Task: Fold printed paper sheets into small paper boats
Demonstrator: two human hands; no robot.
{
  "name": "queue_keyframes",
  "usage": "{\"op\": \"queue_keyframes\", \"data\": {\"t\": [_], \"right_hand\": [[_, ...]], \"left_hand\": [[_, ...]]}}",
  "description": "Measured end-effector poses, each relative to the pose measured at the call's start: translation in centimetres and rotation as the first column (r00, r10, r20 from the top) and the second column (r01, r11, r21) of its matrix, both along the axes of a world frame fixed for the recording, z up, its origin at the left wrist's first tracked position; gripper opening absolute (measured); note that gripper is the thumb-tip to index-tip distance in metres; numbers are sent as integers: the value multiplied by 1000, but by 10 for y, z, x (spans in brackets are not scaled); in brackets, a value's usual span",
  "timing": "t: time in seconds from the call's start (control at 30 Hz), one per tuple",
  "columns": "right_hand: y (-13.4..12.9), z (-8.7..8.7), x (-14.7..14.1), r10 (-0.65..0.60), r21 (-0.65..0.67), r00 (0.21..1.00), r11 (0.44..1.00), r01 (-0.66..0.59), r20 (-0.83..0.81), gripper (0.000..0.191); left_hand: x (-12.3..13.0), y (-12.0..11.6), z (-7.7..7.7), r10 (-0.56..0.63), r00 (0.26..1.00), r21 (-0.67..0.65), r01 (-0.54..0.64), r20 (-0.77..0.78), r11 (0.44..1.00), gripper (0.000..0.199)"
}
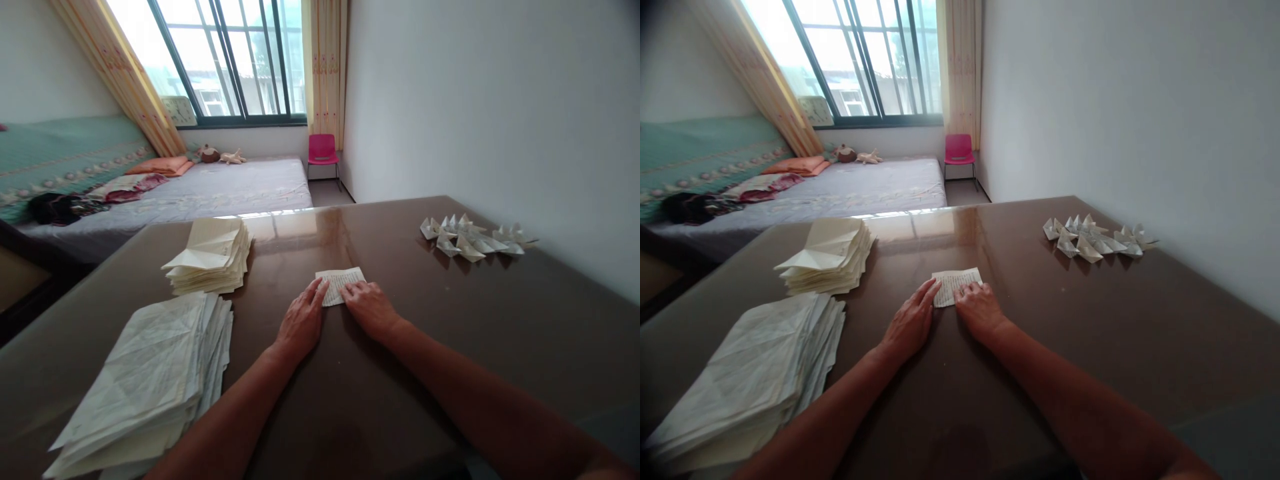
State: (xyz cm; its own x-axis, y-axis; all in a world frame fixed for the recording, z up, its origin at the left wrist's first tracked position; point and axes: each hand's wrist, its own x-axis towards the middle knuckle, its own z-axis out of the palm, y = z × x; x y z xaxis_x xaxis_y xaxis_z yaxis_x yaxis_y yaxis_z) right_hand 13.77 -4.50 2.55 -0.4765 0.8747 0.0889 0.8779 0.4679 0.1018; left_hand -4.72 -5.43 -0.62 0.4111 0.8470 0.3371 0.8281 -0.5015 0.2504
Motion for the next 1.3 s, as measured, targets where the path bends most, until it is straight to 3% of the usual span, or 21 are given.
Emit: {"op": "queue_keyframes", "data": {"t": [0.23, 0.4, 0.6, 0.77, 0.83, 0.9, 0.97, 1.1, 1.2, 1.3], "right_hand": [[7, -1, 15, 87, -31, 983, 995, -94, -164, 32], [4, -3, 13, 103, -37, 959, 992, -117, -264, 61], [4, -4, 7, 79, -37, 970, 995, -90, -232, 41], [2, -10, 1, 64, -16, 943, 997, -74, -328, 78], [1, -11, -1, 38, -13, 942, 999, -45, -334, 68], [2, -11, -1, 34, -11, 942, 999, -40, -335, 45], [4, -11, 3, 60, -5, 933, 998, -66, -355, 30], [18, -13, 21, 119, 9, 851, 991, -133, -512, 22], [28, -16, 34, 197, -20, 753, 963, -269, -628, 19], [33, -17, 39, 196, -76, 662, 930, -359, -723, 20]], "left_hand": [[-2, 2, -1, -69, 983, -3, 70, 170, 998, 52], [2, -1, 3, -139, 948, -7, 147, 286, 989, 51], [4, -3, 4, -226, 890, -5, 248, 396, 969, 55], [6, -3, 3, -209, 855, -14, 245, 475, 969, 53], [6, -3, 3, -225, 850, -2, 257, 476, 966, 53], [5, -3, 4, -222, 865, 32, 233, 449, 972, 54], [3, -1, 5, -159, 896, 82, 137, 414, 987, 55], [-5, 5, 6, 14, 940, 134, -63, 342, 989, 57], [-10, 8, 4, 28, 963, 134, -66, 268, 989, 57], [-11, 8, 2, -37, 984, 107, 18, 173, 994, 54]]}}
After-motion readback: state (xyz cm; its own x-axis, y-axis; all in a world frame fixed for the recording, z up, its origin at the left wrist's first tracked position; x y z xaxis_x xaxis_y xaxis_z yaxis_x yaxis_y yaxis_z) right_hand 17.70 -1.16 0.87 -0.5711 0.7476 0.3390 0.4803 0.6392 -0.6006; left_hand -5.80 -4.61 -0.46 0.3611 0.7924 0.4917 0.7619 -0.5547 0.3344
